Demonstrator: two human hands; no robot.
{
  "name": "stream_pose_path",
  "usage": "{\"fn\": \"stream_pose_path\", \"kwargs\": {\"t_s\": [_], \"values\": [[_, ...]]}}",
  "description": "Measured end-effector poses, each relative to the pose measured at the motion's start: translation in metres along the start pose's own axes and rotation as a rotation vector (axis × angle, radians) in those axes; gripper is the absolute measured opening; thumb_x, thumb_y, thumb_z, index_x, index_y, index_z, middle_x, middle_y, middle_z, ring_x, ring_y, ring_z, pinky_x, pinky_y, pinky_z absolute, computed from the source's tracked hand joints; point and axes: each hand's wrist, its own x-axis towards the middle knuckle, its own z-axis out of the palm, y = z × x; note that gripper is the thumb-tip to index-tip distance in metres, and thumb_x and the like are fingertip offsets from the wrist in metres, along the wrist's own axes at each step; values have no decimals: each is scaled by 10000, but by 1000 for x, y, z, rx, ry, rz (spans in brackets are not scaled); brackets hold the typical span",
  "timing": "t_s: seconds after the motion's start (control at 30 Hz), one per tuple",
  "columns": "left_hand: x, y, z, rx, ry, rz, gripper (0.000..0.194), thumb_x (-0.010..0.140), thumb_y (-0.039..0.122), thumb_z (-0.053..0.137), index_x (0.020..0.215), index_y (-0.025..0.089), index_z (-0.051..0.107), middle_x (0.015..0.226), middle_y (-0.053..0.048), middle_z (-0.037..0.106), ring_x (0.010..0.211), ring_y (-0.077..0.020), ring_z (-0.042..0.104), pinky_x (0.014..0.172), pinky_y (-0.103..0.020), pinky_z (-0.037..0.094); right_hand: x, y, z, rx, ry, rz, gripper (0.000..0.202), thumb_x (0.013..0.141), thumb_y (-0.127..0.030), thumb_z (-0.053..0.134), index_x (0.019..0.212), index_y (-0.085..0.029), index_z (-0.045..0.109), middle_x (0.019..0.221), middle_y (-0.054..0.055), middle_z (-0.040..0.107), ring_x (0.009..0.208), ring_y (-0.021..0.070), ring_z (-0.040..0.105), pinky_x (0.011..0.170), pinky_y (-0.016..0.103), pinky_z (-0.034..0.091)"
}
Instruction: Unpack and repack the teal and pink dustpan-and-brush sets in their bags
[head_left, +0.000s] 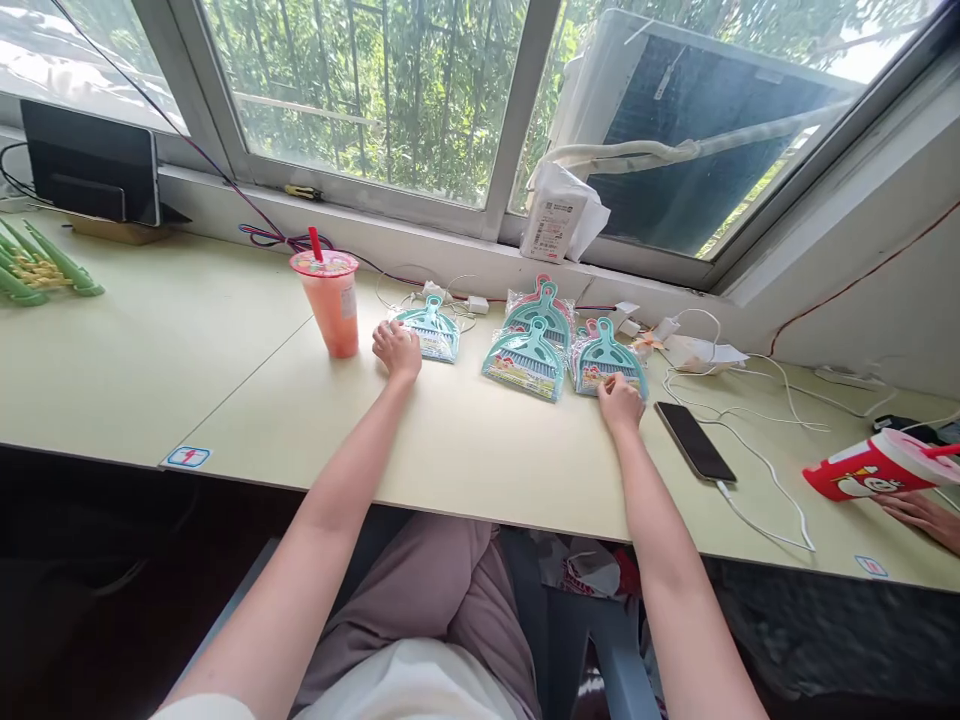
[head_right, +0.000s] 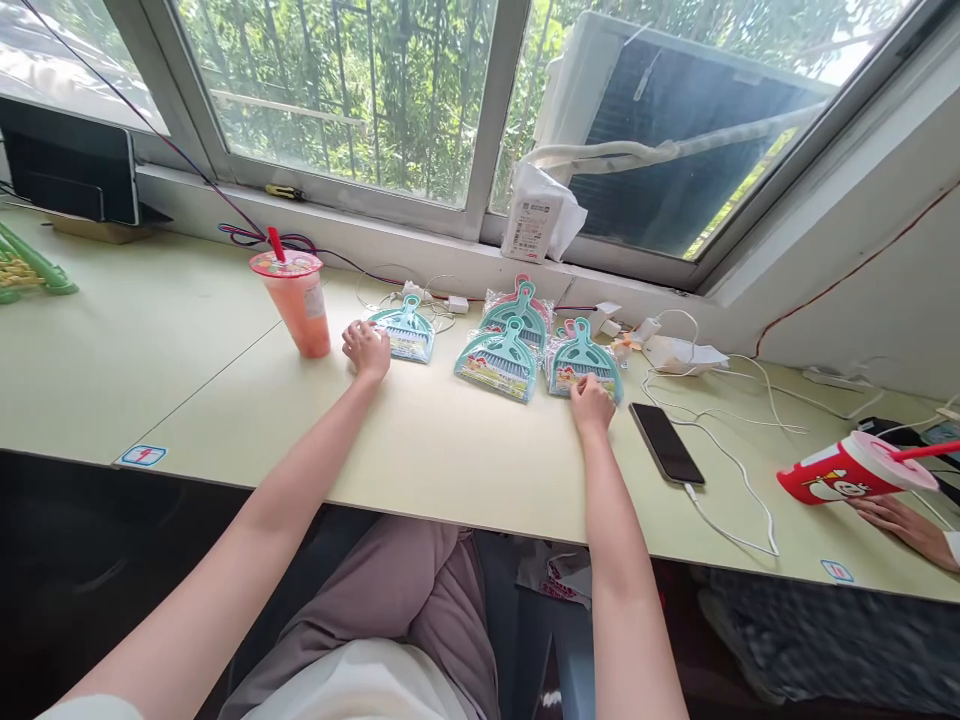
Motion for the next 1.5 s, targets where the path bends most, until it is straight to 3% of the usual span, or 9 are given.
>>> {"fn": "stream_pose_path", "kwargs": {"t_s": [0.07,0.17,0.3,0.7,0.93,1.07,1.2,1.37,1.5], "values": [[1,-2,1,7,2,-30,384,928,255,471,1291,141,527,1484,-191,404,1419,-322,298,1140,-496,292,-5,-11,3,59,-79,-114,156,895,-285,515,975,-191,610,865,104,653,855,280,604,778,377,460],[4,-4,1,-6,-25,-107,423,913,237,489,1319,122,509,1492,-204,397,1402,-330,330,1130,-484,305,-9,-23,5,127,-45,-283,190,902,-269,481,986,-194,635,983,119,662,990,291,583,806,367,468],[9,-7,1,-30,-55,-135,372,905,231,499,1263,148,556,1448,-200,441,1364,-340,371,1122,-492,309,-9,-27,3,121,-34,-316,221,875,-234,499,1005,-191,673,1069,127,659,1069,301,563,859,383,474],[9,-6,2,22,-91,-86,309,873,229,543,1171,175,602,1411,-192,442,1355,-341,377,1122,-491,325,-13,-25,-5,92,-134,-222,406,842,-175,474,1177,-213,699,951,94,726,869,259,634,786,338,475],[9,-8,0,69,-102,-59,354,844,201,586,1198,189,589,1415,-189,439,1351,-345,384,1103,-498,352,-5,-13,1,307,-60,-109,364,869,-211,433,1077,-196,731,946,93,734,906,251,643,880,376,491],[10,-9,2,91,-101,-55,357,839,216,597,1195,190,598,1423,-185,436,1345,-339,388,1101,-477,352,9,12,10,401,116,125,423,785,-122,436,1141,-123,666,1127,150,686,1016,235,629,969,373,463],[10,-9,2,97,-104,-52,348,841,219,597,1188,196,605,1426,-180,433,1340,-340,390,1099,-475,347,18,27,19,421,132,215,521,692,-66,460,1189,-130,600,1215,159,634,1089,224,600,1003,369,441],[11,-7,1,86,-112,-70,350,866,220,580,1214,179,588,1425,-193,444,1335,-343,402,1099,-472,344,17,17,17,316,93,234,520,738,-78,451,1238,-190,537,1310,143,577,1202,260,535,1017,454,416],[17,-7,0,2,-58,-182,414,914,244,528,1318,155,498,1367,-193,529,1309,-328,455,1070,-463,369,14,8,12,239,54,248,531,773,-111,440,1296,-201,459,1386,173,501,1292,300,455,1022,535,392]]}}
